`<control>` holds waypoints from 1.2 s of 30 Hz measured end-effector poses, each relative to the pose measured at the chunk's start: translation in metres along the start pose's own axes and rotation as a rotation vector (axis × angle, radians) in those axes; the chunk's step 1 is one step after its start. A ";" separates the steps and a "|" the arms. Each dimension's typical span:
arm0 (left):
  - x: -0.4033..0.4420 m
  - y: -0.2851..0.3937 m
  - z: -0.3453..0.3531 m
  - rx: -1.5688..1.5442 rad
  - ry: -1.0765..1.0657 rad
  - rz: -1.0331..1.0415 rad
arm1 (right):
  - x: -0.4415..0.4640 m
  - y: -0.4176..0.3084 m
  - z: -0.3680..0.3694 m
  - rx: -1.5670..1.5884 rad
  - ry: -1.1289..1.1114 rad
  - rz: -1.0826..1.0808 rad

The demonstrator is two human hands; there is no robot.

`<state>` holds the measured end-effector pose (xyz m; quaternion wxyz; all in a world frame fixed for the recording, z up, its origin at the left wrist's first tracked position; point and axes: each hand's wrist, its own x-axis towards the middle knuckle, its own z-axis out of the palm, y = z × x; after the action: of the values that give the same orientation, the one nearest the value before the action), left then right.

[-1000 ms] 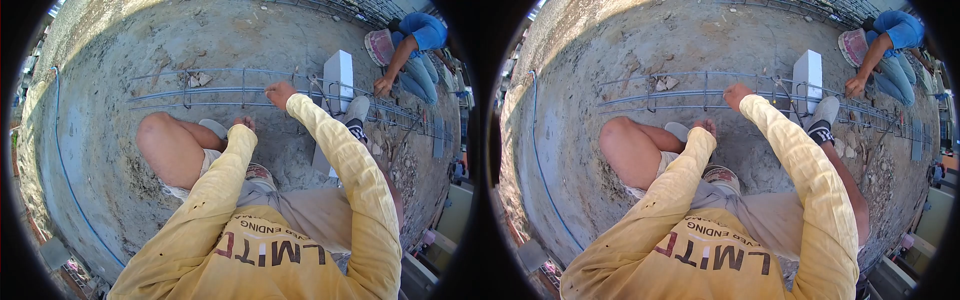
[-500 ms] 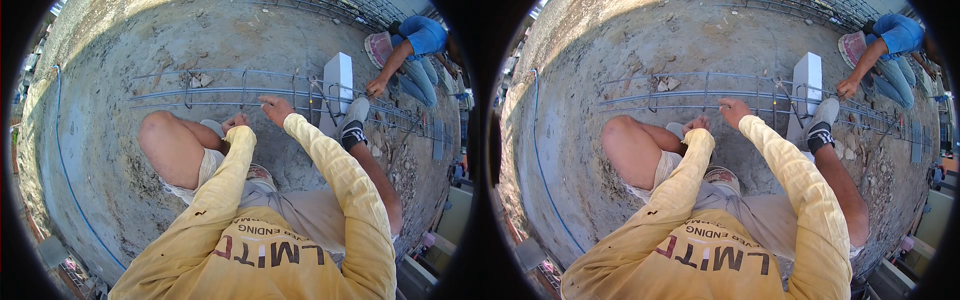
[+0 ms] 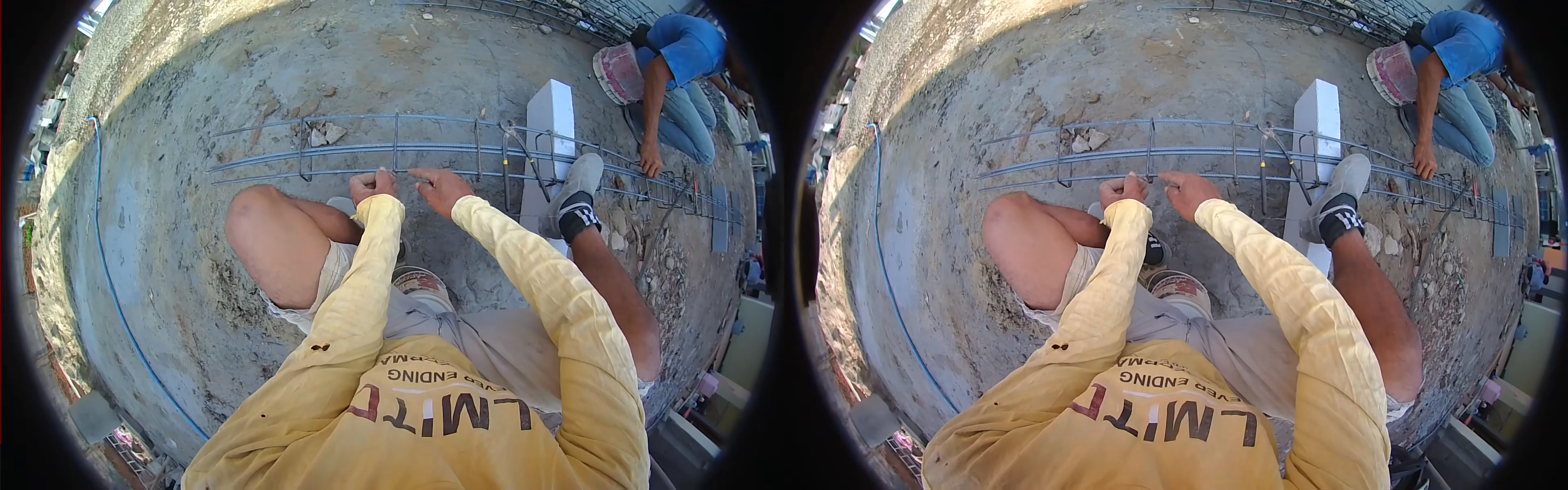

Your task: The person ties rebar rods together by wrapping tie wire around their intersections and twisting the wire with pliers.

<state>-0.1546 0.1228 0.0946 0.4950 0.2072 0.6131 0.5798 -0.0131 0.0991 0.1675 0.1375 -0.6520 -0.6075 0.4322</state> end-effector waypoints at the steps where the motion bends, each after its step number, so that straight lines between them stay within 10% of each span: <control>1: 0.000 0.012 0.004 -0.076 -0.029 -0.069 | -0.001 0.001 0.000 -0.005 -0.007 -0.006; 12: 0.043 0.032 0.007 -0.119 -0.097 -0.528 | -0.008 0.008 0.008 -0.036 -0.018 -0.097; 36: 0.022 -0.020 -0.007 0.684 -0.223 0.105 | -0.003 -0.009 -0.010 -0.102 -0.105 -0.039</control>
<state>-0.1636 0.1321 0.0671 0.4305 0.4536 0.7025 0.3398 -0.0111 0.1014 0.1809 0.0805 -0.6226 -0.6476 0.4319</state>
